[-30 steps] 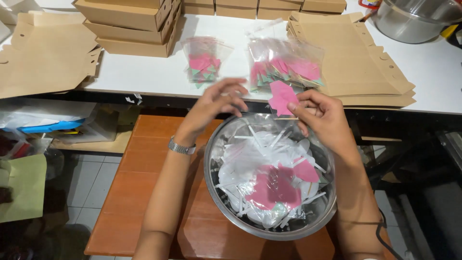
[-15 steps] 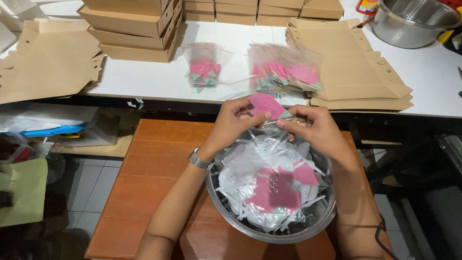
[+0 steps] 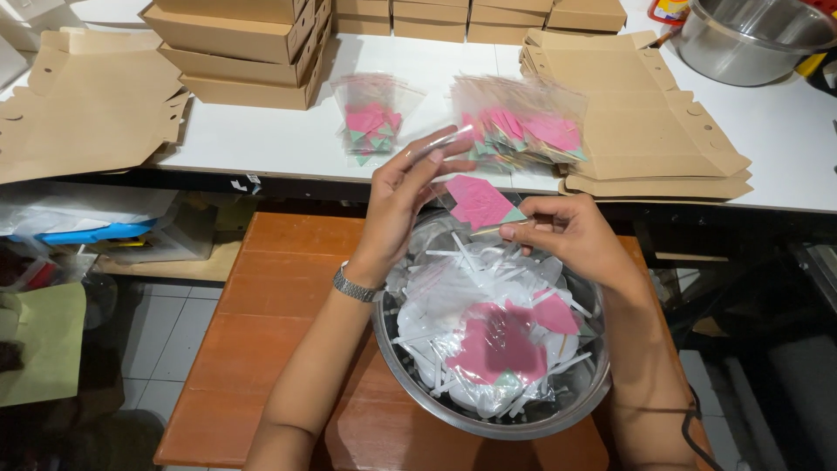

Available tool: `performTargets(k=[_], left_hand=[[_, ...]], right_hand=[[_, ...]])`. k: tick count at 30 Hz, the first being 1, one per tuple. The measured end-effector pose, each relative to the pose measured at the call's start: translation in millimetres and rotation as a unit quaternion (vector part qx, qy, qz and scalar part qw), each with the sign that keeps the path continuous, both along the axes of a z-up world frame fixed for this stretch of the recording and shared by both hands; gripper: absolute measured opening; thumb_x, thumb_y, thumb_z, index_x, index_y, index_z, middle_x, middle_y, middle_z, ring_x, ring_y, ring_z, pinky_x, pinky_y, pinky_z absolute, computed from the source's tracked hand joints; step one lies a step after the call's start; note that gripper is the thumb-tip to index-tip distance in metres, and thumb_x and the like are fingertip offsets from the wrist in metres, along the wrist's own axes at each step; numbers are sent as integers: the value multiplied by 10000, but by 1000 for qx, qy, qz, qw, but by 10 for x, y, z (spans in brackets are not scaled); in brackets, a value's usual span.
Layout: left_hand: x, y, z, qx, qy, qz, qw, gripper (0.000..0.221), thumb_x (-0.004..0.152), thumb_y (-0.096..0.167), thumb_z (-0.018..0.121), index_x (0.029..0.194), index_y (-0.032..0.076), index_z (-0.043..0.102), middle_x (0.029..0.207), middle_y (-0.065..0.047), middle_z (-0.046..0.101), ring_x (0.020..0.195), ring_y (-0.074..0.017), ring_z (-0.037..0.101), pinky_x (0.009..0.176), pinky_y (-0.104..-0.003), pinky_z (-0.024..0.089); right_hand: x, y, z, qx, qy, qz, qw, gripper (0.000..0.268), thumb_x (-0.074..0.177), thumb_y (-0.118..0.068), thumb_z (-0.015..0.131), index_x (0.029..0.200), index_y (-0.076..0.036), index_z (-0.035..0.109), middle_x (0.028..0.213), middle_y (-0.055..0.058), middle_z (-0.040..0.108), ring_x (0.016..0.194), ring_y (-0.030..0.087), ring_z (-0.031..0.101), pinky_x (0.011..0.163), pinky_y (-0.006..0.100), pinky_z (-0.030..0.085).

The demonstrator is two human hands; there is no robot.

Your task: Packaging pink heart-shaped decorations and white plastic spoons into small clear plastic bags at a steady pace.

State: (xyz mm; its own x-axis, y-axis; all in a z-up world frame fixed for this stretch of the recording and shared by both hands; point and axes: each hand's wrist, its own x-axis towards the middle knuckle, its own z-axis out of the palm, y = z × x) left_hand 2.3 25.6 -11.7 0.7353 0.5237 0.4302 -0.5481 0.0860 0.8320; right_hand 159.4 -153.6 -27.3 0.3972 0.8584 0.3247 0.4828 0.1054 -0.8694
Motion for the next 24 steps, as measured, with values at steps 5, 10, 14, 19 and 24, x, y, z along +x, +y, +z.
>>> performTargets(k=[5, 10, 14, 19, 24], left_hand=[[51, 144, -89, -20, -48, 15, 999, 396, 1079, 279, 549, 1357, 3, 613, 1252, -233, 717, 1159, -317, 719, 940, -382, 605], [40, 119, -80, 0, -53, 67, 996, 335, 1069, 239, 587, 1280, -10, 667, 1156, -228, 756, 1097, -297, 750, 906, -358, 621], [95, 112, -114, -27, -78, 75, 994, 301, 1037, 221, 655, 1220, -15, 697, 1095, -220, 772, 1042, -281, 766, 888, -323, 627], [112, 96, -151, -68, -78, 104, 989, 269, 955, 185, 762, 1137, -11, 733, 1007, -203, 784, 973, -244, 770, 846, -313, 638], [134, 172, -112, -61, -91, 88, 990, 181, 929, 234, 746, 1021, 91, 684, 1008, -142, 771, 866, -221, 759, 782, -307, 629]], right_hand=[[49, -6, -40, -58, -16, 25, 998, 37, 876, -7, 766, 899, 9, 790, 644, 101, 706, 635, 110, 655, 672, 268, 539], [-18, -9, 54, -84, -34, 39, 995, 64, 880, 0, 750, 914, -5, 803, 652, 94, 698, 634, 135, 661, 691, 297, 534], [-69, -3, 82, -85, -65, 9, 994, 56, 903, -62, 755, 926, -51, 805, 604, 50, 691, 647, 73, 596, 704, 243, 489], [-115, -30, 98, -86, -62, 5, 994, 57, 914, -102, 761, 917, -54, 792, 604, 54, 703, 652, 60, 570, 707, 225, 472], [-144, -34, 190, -72, -38, -10, 997, 138, 957, -101, 747, 848, -22, 721, 726, 10, 624, 665, 67, 555, 615, 208, 424]])
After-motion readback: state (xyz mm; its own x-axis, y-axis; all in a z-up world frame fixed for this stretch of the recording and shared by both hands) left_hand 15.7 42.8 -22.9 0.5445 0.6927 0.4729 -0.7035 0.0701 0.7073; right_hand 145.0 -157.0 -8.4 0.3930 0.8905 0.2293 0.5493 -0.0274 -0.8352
